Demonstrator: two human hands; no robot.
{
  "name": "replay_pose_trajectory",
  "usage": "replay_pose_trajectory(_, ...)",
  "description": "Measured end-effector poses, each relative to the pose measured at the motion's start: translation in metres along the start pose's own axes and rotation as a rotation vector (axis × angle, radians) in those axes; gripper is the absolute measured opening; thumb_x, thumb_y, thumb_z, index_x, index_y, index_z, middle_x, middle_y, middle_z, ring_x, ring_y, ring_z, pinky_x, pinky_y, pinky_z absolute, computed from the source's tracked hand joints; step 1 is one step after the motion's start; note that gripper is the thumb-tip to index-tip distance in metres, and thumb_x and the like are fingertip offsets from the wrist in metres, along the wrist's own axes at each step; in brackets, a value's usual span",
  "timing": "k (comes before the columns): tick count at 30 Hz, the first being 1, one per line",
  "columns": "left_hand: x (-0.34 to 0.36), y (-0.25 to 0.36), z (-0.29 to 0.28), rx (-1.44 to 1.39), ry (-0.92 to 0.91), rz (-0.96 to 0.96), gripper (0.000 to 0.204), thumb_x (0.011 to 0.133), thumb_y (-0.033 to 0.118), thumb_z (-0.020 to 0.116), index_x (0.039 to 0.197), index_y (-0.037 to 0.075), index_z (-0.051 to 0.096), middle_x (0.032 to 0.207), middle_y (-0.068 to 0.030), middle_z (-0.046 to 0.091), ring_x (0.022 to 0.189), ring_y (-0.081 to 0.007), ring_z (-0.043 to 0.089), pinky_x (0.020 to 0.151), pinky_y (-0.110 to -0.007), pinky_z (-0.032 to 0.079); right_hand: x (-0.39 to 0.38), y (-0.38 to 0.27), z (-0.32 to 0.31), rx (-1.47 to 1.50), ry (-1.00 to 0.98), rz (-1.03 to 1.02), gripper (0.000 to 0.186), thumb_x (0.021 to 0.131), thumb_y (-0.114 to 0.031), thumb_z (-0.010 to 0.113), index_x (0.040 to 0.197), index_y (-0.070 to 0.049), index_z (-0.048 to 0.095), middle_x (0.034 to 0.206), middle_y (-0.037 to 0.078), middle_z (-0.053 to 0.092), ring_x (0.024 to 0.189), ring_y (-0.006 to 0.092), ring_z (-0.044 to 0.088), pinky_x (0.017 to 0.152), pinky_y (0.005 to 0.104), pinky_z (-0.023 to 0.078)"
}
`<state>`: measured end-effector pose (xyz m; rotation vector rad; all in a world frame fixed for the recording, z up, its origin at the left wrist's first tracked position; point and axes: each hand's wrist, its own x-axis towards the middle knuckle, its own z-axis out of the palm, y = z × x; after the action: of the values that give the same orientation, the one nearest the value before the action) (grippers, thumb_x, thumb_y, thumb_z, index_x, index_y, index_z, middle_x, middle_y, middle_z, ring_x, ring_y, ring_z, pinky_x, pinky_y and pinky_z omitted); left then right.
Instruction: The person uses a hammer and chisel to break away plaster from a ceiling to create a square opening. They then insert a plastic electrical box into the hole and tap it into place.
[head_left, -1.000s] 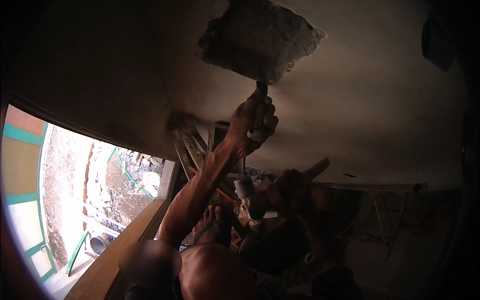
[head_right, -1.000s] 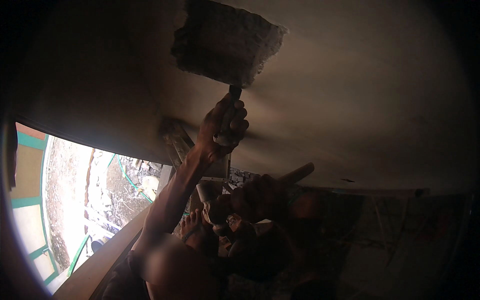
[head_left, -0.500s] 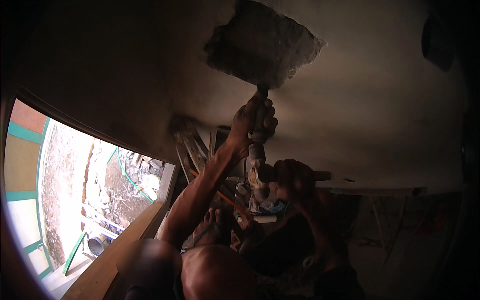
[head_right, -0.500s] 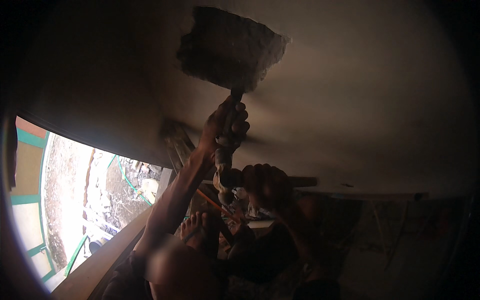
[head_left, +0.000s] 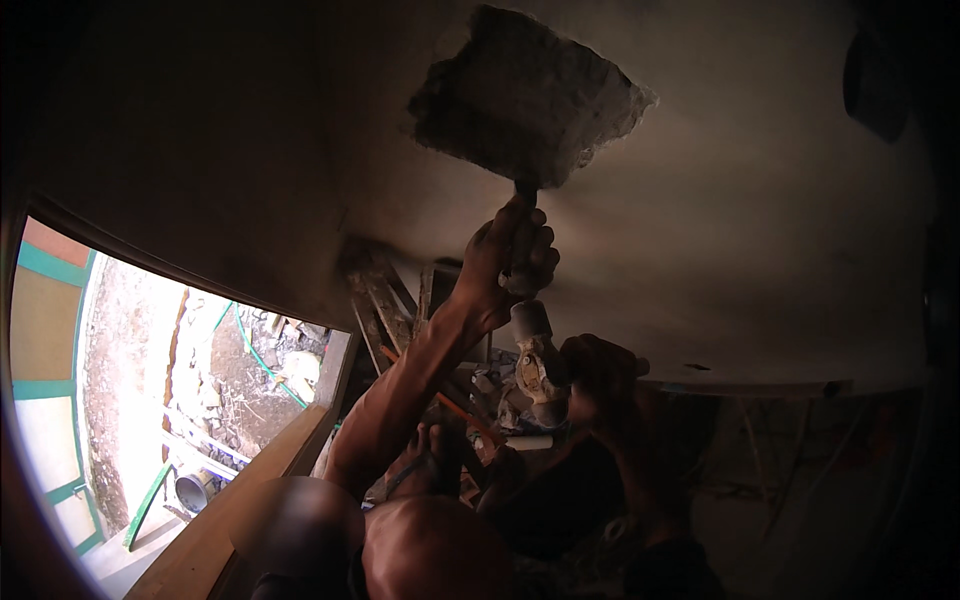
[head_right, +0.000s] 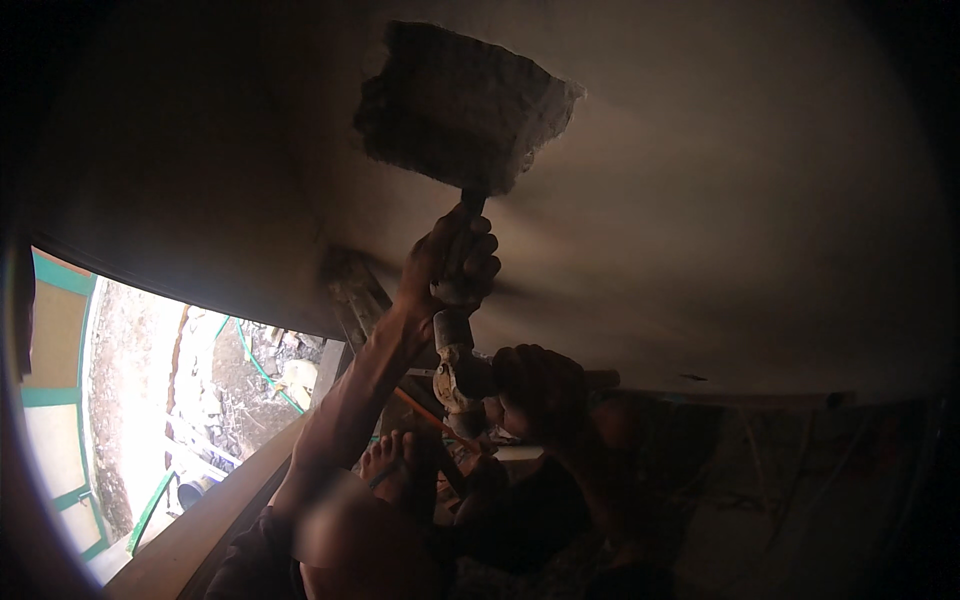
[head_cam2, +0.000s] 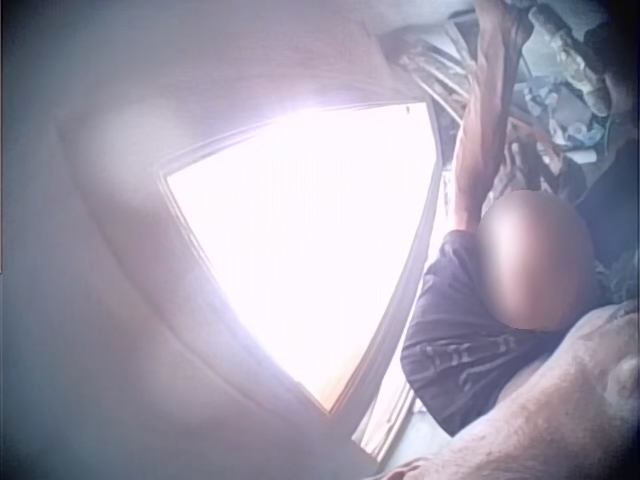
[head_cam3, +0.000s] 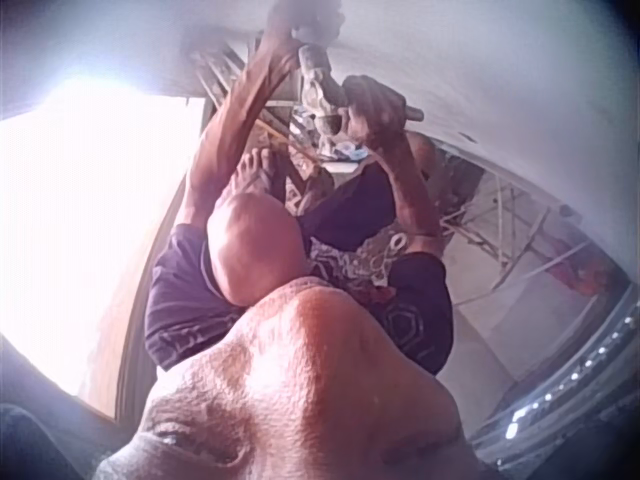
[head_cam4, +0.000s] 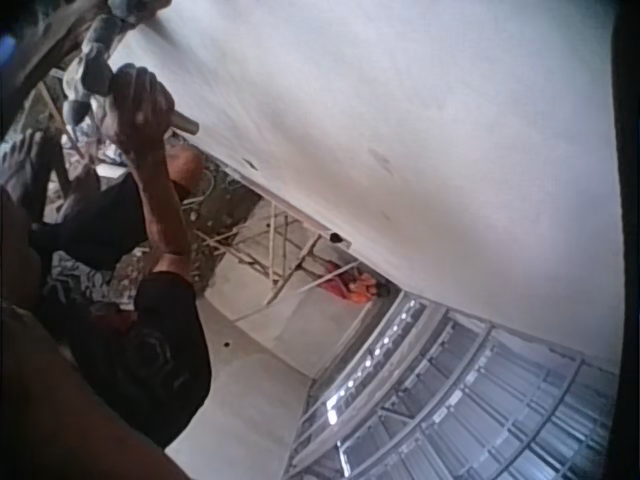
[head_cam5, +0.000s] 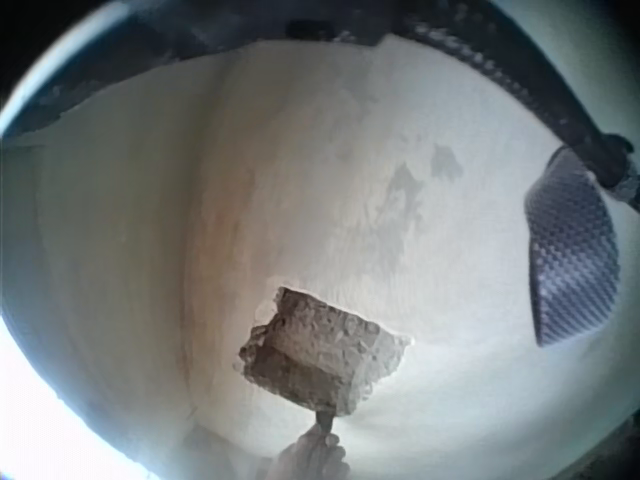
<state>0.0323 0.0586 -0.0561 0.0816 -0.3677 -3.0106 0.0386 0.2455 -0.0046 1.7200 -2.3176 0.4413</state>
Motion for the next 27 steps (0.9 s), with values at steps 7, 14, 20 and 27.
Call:
replay_pose_trajectory(7, -0.001, 0.005, 0.018, -0.111, -0.047, 0.042, 0.03, 0.101, 0.034, 0.047, 0.083, 0.01, 0.048, 0.062, -0.0021, 0.047, 0.048, -0.0122, 0.044, 0.04, -0.025, 0.035, 0.014, -0.009, -0.016, 0.15, -0.023, 0.072, 0.038, 0.06, -0.019, 0.075, 0.089, -0.006, 0.053, 0.072, 0.008, 0.053, 0.061, 0.0258, 0.059, 0.053, 0.037, 0.048)
replay_pose_trajectory(14, 0.011, -0.004, 0.024, -0.253, -0.084, 0.032, 0.033, 0.101, 0.03, 0.046, 0.073, 0.012, 0.045, 0.06, -0.002, 0.045, 0.048, -0.0133, 0.042, 0.04, -0.026, 0.036, 0.023, -0.022, -0.043, 0.029, -0.135, 0.034, 0.027, 0.072, -0.012, 0.07, 0.09, -0.004, 0.052, 0.071, 0.009, 0.054, 0.063, 0.0278, 0.061, 0.054, 0.0395, 0.049)
replay_pose_trajectory(20, 0.011, 0.004, 0.019, -0.159, -0.069, 0.028, 0.034, 0.102, 0.03, 0.046, 0.074, 0.011, 0.046, 0.06, -0.0027, 0.045, 0.048, -0.0134, 0.043, 0.04, -0.027, 0.037, 0.026, -0.014, -0.02, 0.117, -0.112, 0.261, 0.03, 0.073, -0.015, 0.073, 0.097, -0.005, 0.057, 0.078, 0.012, 0.058, 0.076, 0.0286, 0.064, 0.067, 0.0457, 0.052)
replay_pose_trajectory(27, 0.012, 0.004, 0.018, -0.151, 0.066, 0.142, 0.027, 0.102, 0.033, 0.048, 0.088, 0.009, 0.053, 0.063, -0.0022, 0.047, 0.049, -0.0111, 0.044, 0.04, -0.024, 0.038, 0.029, -0.001, 0.006, 0.086, -0.091, 0.238, 0.038, 0.065, -0.021, 0.079, 0.088, -0.005, 0.053, 0.074, 0.011, 0.056, 0.071, 0.0279, 0.063, 0.06, 0.0411, 0.05)
